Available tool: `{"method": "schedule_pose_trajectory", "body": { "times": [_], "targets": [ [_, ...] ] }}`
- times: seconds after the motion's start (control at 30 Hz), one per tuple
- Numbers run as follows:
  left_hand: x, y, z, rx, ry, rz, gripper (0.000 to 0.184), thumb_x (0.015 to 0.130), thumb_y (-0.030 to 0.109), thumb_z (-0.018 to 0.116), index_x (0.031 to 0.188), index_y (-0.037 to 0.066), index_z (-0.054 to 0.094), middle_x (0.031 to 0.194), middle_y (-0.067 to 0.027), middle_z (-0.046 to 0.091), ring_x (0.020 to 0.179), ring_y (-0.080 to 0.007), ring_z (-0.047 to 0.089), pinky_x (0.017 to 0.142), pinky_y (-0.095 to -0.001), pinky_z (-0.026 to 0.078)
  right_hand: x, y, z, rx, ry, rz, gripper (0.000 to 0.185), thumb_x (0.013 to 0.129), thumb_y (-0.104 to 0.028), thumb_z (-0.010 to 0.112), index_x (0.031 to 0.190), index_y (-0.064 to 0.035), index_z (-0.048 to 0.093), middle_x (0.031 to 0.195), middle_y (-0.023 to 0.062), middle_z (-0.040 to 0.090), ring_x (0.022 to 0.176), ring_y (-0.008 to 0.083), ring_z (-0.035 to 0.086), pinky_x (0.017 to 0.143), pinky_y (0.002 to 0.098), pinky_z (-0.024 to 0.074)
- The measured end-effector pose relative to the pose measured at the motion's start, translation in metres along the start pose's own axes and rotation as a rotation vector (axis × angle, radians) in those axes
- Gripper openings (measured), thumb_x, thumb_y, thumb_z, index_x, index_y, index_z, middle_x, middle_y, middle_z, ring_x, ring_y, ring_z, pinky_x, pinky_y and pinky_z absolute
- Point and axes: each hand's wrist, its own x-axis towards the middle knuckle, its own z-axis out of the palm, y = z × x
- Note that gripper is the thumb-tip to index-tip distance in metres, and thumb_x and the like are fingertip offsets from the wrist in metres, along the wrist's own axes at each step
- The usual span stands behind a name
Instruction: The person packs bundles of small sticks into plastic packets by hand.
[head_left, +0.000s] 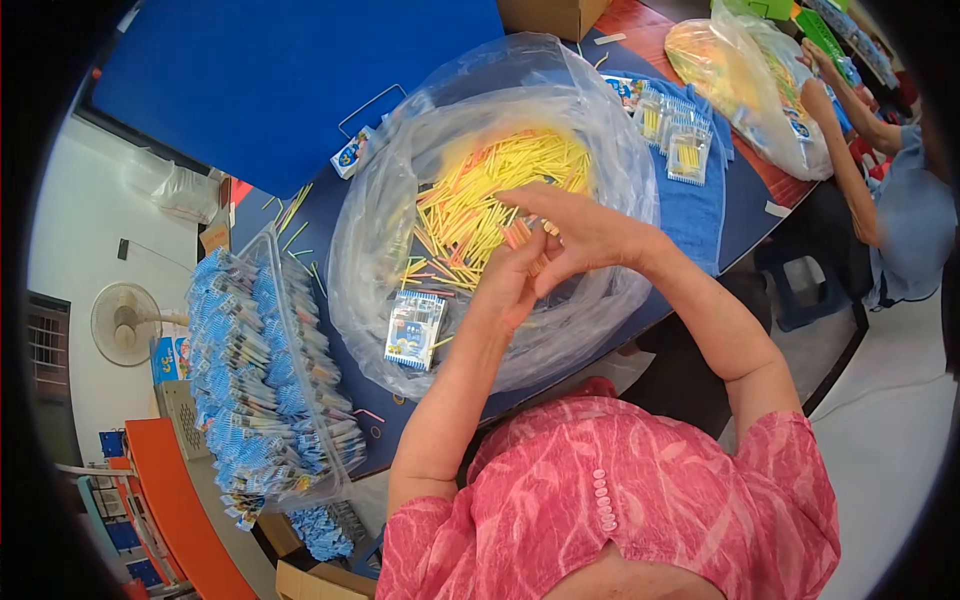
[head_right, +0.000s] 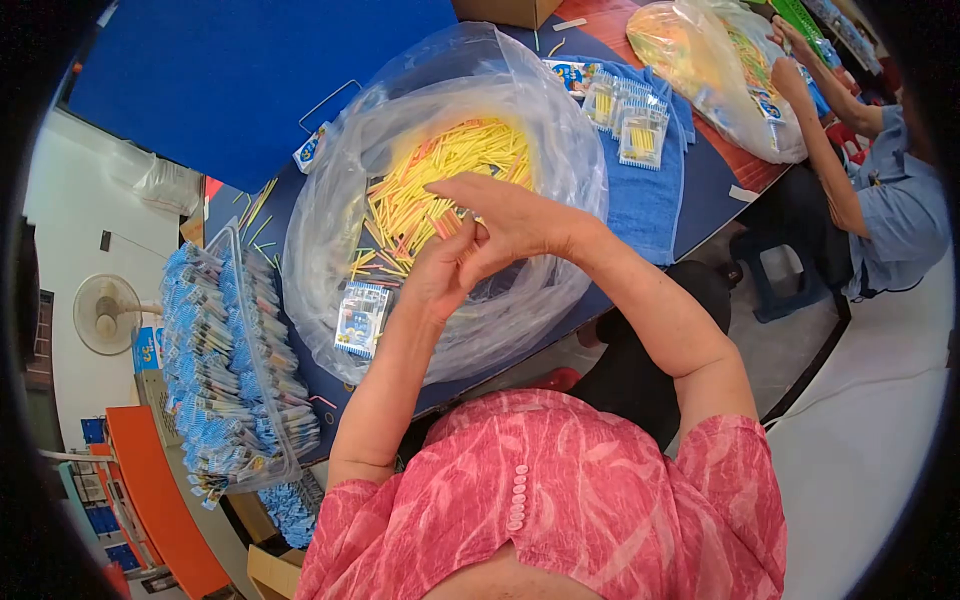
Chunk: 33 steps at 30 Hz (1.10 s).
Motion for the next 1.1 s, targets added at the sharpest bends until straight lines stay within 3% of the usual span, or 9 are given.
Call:
{"method": "schedule_pose_trajectory", "body": {
  "times": [0.23, 0.33, 0.4, 0.5, 0.57, 0.77, 0.83, 0.9, 1.1],
  "targets": [
    [-0.007, -0.002, 0.01, 0.721, 0.148, 0.079, 0.029, 0.082, 0.016, 0.068, 0.106, 0.004, 0.057, 0.092, -0.0057, 0.063, 0.071, -0.0169, 0.061, 0.06, -0.0317, 0.052, 0.002, -0.012, 0.028, -0.391, 0.152, 0.18, 0.026, 0.079, -0.033, 0.068, 0.083, -0.0072, 0.061, 0.064, 0.0093, 0.062, 0.061, 0.0285, 0.064, 0.056, 0.0385, 0.0482],
    [-0.02, -0.003, 0.003, 0.681, 0.207, 0.191, 0.025, 0.08, 0.013, 0.068, 0.102, 0.005, 0.059, 0.092, -0.0066, 0.061, 0.073, -0.0164, 0.057, 0.063, -0.0309, 0.048, 0.001, -0.013, 0.043, -0.127, 0.271, 0.189, 0.025, 0.081, -0.031, 0.066, 0.074, -0.0076, 0.058, 0.06, 0.0091, 0.06, 0.056, 0.0279, 0.063, 0.051, 0.0383, 0.0465],
    [-0.042, 0.006, -0.011, 1.127, 0.286, 0.438, 0.024, 0.077, 0.012, 0.071, 0.096, 0.004, 0.06, 0.09, -0.0075, 0.061, 0.076, -0.0185, 0.057, 0.065, -0.0326, 0.047, -0.005, -0.01, 0.047, 0.014, 0.328, 0.202, 0.026, 0.082, -0.03, 0.065, 0.07, -0.0077, 0.057, 0.058, 0.0091, 0.059, 0.054, 0.0277, 0.062, 0.048, 0.0382, 0.0456],
    [-0.078, 0.027, -0.051, 1.669, 0.459, 0.868, 0.035, 0.067, 0.012, 0.077, 0.096, 0.005, 0.061, 0.088, -0.0118, 0.059, 0.087, -0.0308, 0.055, 0.076, -0.0383, 0.044, -0.015, 0.002, 0.045, -0.233, 0.147, 0.128, 0.025, 0.082, -0.025, 0.063, 0.069, -0.0069, 0.054, 0.06, 0.0104, 0.06, 0.055, 0.0261, 0.062, 0.047, 0.0374, 0.0453],
    [-0.1, 0.04, -0.082, 1.79, 0.59, 0.784, 0.038, 0.065, 0.014, 0.078, 0.097, 0.005, 0.061, 0.091, -0.0115, 0.061, 0.09, -0.0306, 0.055, 0.078, -0.0394, 0.043, -0.021, 0.008, 0.059, -0.328, 0.096, 0.063, 0.023, 0.081, -0.022, 0.065, 0.068, -0.0068, 0.054, 0.06, 0.0104, 0.058, 0.055, 0.0267, 0.061, 0.048, 0.0379, 0.0449],
    [-0.108, 0.017, -0.055, 1.336, 0.465, 0.559, 0.035, 0.066, 0.02, 0.081, 0.093, 0.006, 0.064, 0.092, -0.0078, 0.064, 0.093, -0.0288, 0.057, 0.082, -0.0382, 0.044, -0.003, -0.013, 0.066, -0.259, 0.166, -0.061, 0.021, 0.078, -0.013, 0.067, 0.064, -0.0071, 0.053, 0.057, 0.0103, 0.052, 0.053, 0.0284, 0.056, 0.048, 0.0402, 0.0409],
    [-0.099, 0.016, -0.018, 1.149, 0.153, 0.494, 0.034, 0.07, 0.017, 0.079, 0.098, 0.005, 0.065, 0.095, -0.0045, 0.064, 0.091, -0.0152, 0.059, 0.07, -0.0296, 0.047, 0.001, -0.023, 0.066, -0.221, 0.161, -0.088, 0.023, 0.078, -0.015, 0.067, 0.064, -0.0069, 0.051, 0.057, 0.0106, 0.052, 0.053, 0.0288, 0.056, 0.047, 0.0399, 0.0412],
    [-0.084, 0.001, -0.019, 0.984, 0.032, 0.092, 0.03, 0.076, 0.016, 0.074, 0.101, 0.004, 0.064, 0.095, -0.0053, 0.062, 0.09, -0.012, 0.055, 0.073, -0.0287, 0.047, -0.003, -0.029, 0.07, -0.137, 0.18, -0.111, 0.026, 0.078, -0.019, 0.067, 0.065, -0.0065, 0.049, 0.056, 0.0112, 0.051, 0.053, 0.0296, 0.057, 0.047, 0.0393, 0.0417],
    [-0.058, -0.033, -0.037, 1.099, -0.123, 0.589, 0.029, 0.087, 0.016, 0.06, 0.112, 0.001, 0.058, 0.101, -0.0154, 0.063, 0.097, -0.0282, 0.06, 0.082, -0.0381, 0.047, 0.0, -0.039, 0.051, -0.41, 0.215, -0.122, 0.03, 0.075, -0.023, 0.071, 0.064, -0.0071, 0.049, 0.057, 0.011, 0.053, 0.053, 0.0291, 0.056, 0.047, 0.0397, 0.0396]
  ]
}}
